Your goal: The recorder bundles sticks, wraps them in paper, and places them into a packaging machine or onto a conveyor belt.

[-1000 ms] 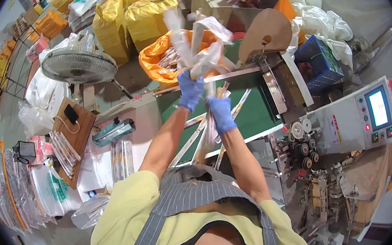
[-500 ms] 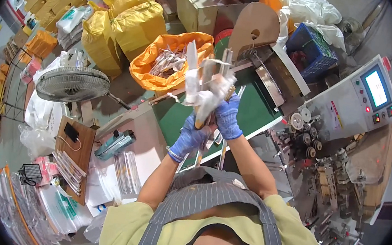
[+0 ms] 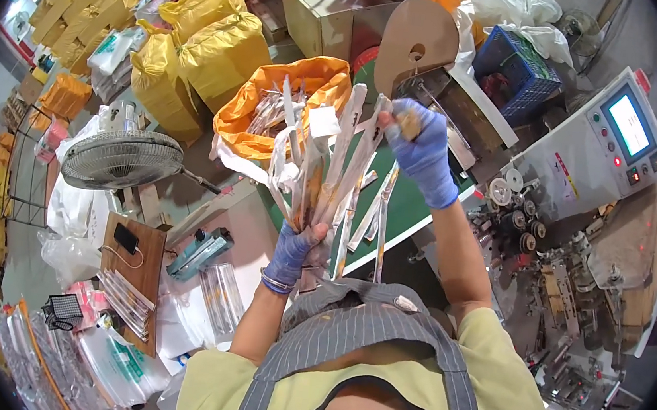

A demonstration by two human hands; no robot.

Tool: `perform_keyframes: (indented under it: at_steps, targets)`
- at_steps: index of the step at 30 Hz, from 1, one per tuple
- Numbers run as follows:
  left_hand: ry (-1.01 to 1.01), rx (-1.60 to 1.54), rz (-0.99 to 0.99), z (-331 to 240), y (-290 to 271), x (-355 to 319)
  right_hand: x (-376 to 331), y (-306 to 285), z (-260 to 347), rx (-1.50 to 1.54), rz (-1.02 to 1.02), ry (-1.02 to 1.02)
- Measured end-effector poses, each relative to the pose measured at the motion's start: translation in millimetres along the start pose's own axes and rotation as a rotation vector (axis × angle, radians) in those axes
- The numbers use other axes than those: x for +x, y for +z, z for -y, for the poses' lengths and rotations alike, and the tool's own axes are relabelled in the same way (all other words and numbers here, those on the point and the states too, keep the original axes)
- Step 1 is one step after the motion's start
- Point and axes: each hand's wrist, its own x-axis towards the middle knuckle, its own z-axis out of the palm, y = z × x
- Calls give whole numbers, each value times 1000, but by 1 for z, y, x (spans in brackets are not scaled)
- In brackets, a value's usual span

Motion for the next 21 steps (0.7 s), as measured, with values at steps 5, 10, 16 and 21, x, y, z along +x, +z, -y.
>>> perform_keyframes:
  at_steps: [5,10,16,21]
  targets:
    - [95,7,-30,-1,8,17,-34,17,41,-373,556,-420]
    - [13,17,17,5,-14,21,-33,13,28,226,-198,157]
    - [208,333,88,-6,18,3,-19,-3,38,443,-144,751]
    - [555,567,-29,6,6,1,-12,-7,23,285,-257,523]
